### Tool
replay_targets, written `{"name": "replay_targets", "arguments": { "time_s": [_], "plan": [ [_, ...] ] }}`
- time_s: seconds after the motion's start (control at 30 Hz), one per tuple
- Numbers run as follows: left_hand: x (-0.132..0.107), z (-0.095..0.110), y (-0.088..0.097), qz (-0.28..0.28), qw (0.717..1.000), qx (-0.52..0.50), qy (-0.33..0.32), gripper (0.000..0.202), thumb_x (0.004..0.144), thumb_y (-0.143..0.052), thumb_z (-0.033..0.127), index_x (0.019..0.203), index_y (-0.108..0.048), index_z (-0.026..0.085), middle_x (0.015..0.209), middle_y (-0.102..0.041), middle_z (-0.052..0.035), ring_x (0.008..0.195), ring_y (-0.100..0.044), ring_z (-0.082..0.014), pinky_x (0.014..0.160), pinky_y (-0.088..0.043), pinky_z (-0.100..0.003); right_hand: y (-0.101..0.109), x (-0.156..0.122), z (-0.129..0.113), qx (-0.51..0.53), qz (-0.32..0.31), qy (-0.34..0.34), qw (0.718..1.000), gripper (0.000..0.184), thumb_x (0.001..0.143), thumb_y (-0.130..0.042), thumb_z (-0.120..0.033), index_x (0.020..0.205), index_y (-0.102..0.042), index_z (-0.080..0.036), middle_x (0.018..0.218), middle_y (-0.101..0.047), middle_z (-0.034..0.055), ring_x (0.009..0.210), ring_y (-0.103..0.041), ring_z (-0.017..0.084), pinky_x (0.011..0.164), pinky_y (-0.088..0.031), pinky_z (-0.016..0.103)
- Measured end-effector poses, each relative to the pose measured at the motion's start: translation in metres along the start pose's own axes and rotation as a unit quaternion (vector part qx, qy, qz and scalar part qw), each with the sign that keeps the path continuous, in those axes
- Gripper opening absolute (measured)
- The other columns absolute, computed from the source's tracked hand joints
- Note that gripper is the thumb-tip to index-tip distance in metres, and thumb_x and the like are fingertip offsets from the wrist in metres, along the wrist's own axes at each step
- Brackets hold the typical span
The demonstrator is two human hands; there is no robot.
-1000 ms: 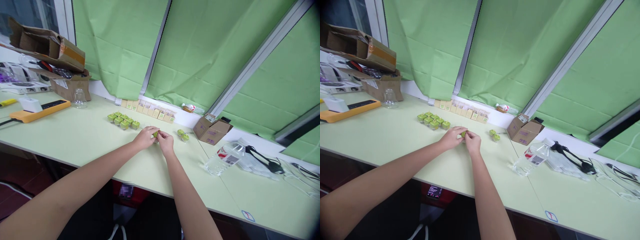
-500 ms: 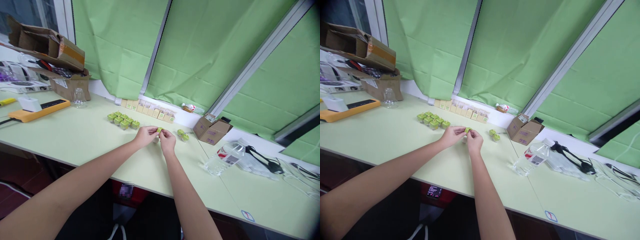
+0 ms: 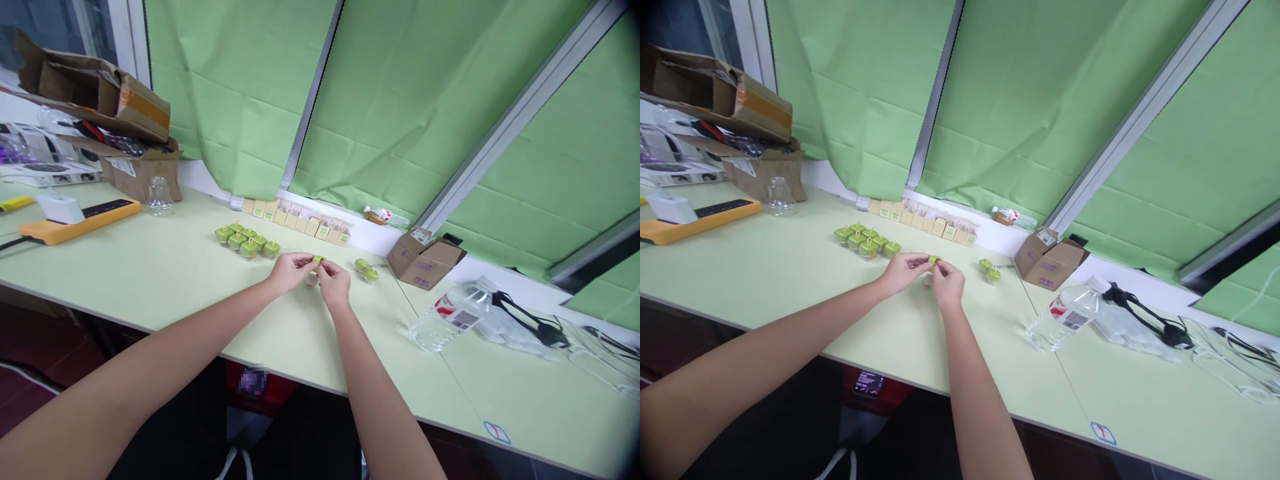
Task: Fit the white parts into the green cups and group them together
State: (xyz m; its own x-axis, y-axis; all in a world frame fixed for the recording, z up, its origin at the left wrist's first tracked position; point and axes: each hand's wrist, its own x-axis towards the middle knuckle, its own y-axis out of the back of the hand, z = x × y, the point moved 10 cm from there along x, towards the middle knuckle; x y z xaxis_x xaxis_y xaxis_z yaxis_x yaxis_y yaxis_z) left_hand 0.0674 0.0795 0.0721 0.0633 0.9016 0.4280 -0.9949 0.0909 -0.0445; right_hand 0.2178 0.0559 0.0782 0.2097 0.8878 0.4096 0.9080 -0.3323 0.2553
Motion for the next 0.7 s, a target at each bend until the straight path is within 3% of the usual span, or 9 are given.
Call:
{"name": "replay_targets", "arguments": {
  "time_s": [0.27,0.5,0.7],
  "plan": [
    [0.001,-0.005,0.0,-0.001,1.0,-0.008,-0.012,0.036,0.071,-0.078,0.029,0.104,-0.075,0.014,0.103,-0.076,-0.0106,0.089,-0.072,-0.0227,0.087,-0.058,-0.038,-0.005,0.001,-0.014,-0.05,-0.057,0.082,0.994,0.028,0.081,-0.056,-0.035,0.09,-0.077,-0.02,0.08,-0.073,0.0005,0.069,-0.061,0.016,0.069,-0.049,0.028],
    [-0.001,0.001,-0.005,-0.018,1.0,-0.005,-0.007,0.035,0.073,-0.076,0.027,0.105,-0.075,0.013,0.107,-0.075,-0.0109,0.089,-0.072,-0.0222,0.087,-0.057,-0.037,0.004,0.003,-0.007,-0.053,-0.007,0.053,0.997,0.025,0.078,-0.059,-0.034,0.086,-0.077,-0.019,0.079,-0.074,0.0026,0.066,-0.061,0.017,0.067,-0.049,0.029],
    [0.001,-0.007,-0.006,-0.028,1.0,-0.002,-0.01,0.027,0.073,-0.075,0.03,0.096,-0.078,0.015,0.097,-0.077,-0.008,0.086,-0.071,-0.0218,0.082,-0.058,-0.034,0.006,0.003,-0.004,-0.027,0.002,0.04,0.999,0.025,0.075,-0.062,-0.034,0.086,-0.077,-0.018,0.078,-0.074,0.0031,0.063,-0.059,0.016,0.062,-0.047,0.028]
  ]
}}
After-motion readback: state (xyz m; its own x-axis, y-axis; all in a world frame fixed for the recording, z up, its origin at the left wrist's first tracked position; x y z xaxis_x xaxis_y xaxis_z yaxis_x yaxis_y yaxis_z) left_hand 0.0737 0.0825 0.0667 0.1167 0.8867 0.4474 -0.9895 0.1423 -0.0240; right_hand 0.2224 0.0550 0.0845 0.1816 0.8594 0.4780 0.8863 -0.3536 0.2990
